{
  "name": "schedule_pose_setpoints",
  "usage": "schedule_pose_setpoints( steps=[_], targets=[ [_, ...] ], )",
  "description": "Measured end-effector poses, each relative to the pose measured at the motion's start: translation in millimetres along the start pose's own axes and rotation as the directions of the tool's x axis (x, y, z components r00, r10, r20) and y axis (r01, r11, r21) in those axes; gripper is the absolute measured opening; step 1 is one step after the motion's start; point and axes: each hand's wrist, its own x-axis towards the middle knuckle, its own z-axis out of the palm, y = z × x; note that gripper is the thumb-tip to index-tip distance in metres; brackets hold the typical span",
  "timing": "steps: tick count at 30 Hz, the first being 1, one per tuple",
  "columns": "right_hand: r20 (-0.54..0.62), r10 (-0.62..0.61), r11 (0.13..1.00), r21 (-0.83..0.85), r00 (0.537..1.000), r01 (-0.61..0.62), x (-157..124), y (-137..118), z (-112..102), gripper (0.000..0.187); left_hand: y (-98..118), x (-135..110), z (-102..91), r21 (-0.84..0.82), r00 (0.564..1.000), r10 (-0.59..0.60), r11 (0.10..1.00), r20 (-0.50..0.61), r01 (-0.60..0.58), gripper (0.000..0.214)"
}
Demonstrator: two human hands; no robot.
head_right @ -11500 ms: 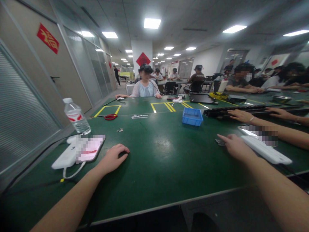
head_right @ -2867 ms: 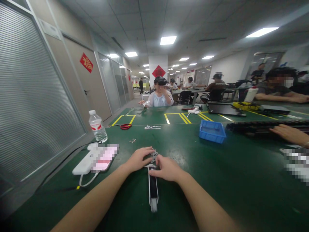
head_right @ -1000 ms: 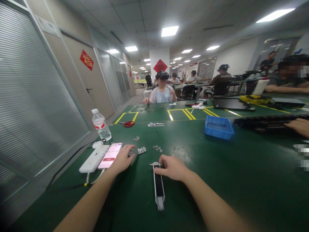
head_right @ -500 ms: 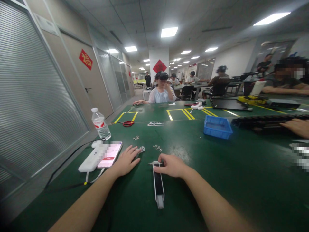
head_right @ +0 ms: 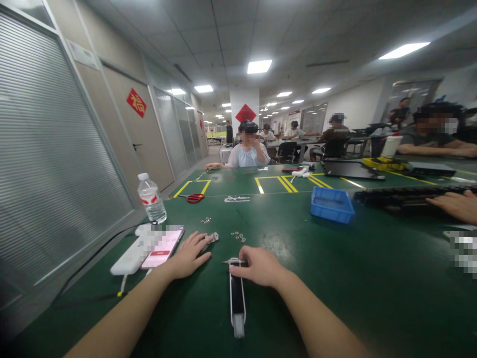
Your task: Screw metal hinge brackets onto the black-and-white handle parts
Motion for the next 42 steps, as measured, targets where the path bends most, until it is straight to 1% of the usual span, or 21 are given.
schedule_pose_setpoints(
  steps=[4, 7, 11, 13, 15, 17, 19, 21, 23, 24, 25, 28, 30, 33, 36, 39, 42],
  targets=[
    [0.005, -0.003, 1.000, -0.007, 1.000, 0.003, 0, 0, 0, 0.040, 4, -1, -2.6, 0.057, 0.999, -0.021, 0.998, 0.039, 0.019, 0.057],
    [0.013, -0.017, 1.000, 0.009, 1.000, 0.017, -1, 1, -1, 0.037, 9, -3, -4.9, 0.094, 1.000, -0.020, 0.995, 0.006, 0.019, 0.056],
    [0.031, -0.033, 0.997, 0.066, 0.999, 0.031, -2, 4, -1, 0.036, 18, -7, -8.0, 0.131, 0.999, -0.048, 0.990, -0.026, 0.051, 0.049],
    [0.026, -0.047, 0.996, 0.078, 0.999, 0.045, -2, 4, 0, 0.037, 23, -9, -9.8, 0.139, 0.996, -0.076, 0.987, -0.035, 0.080, 0.045],
    [0.009, -0.064, 0.994, 0.089, 0.998, 0.063, -2, 4, 1, 0.037, 28, -11, -11.6, 0.144, 0.996, -0.079, 0.986, -0.048, 0.086, 0.044],
    [-0.049, -0.065, 0.992, 0.105, 0.997, 0.070, -1, 7, 1, 0.037, 34, -13, -13.1, 0.145, 0.997, -0.059, 0.987, -0.058, 0.067, 0.047],
    [-0.171, -0.034, 0.991, 0.122, 0.985, 0.055, 3, 14, 1, 0.034, 41, -15, -13.6, 0.131, 0.999, 0.005, 0.991, -0.049, 0.002, 0.048],
    [-0.309, 0.034, 0.990, 0.138, 0.950, 0.009, 8, 25, 2, 0.027, 49, -16, -12.8, 0.084, 0.995, 0.094, 0.992, -0.022, -0.092, 0.048],
    [-0.401, 0.086, 0.991, 0.128, 0.912, -0.037, 13, 37, 3, 0.022, 56, -17, -10.5, 0.007, 0.981, 0.192, 0.981, 0.006, -0.192, 0.047],
    [-0.424, 0.072, 0.995, 0.094, 0.903, -0.035, 16, 43, 5, 0.024, 60, -18, -8.9, -0.032, 0.970, 0.241, 0.970, 0.020, -0.240, 0.047],
    [-0.438, 0.029, 0.999, 0.043, 0.898, -0.011, 19, 48, 7, 0.027, 63, -18, -7.1, -0.062, 0.959, 0.282, 0.958, 0.030, -0.280, 0.045],
    [-0.414, -0.140, 0.988, -0.123, 0.899, 0.097, 25, 55, 15, 0.037, 67, -17, -1.2, -0.103, 0.935, 0.353, 0.932, 0.034, -0.348, 0.041],
    [-0.376, -0.177, 0.974, -0.198, 0.910, 0.107, 29, 53, 19, 0.040, 66, -16, 2.1, -0.117, 0.931, 0.364, 0.926, 0.013, -0.360, 0.042],
    [-0.325, -0.149, 0.961, -0.270, 0.934, 0.059, 33, 46, 22, 0.041, 64, -14, 4.5, -0.145, 0.933, 0.359, 0.923, -0.012, -0.357, 0.043],
    [-0.293, -0.107, 0.947, -0.320, 0.950, 0.007, 35, 42, 21, 0.041, 62, -13, 5.1, -0.165, 0.936, 0.351, 0.923, -0.010, -0.348, 0.041],
    [-0.299, -0.088, 0.934, -0.356, 0.950, -0.026, 34, 42, 22, 0.040, 61, -12, 6.1, -0.168, 0.934, 0.357, 0.920, -0.006, -0.353, 0.040],
    [-0.314, -0.096, 0.937, -0.349, 0.945, -0.021, 31, 43, 22, 0.038, 61, -12, 7.5, -0.159, 0.923, 0.384, 0.911, -0.009, -0.381, 0.038]
  ],
)
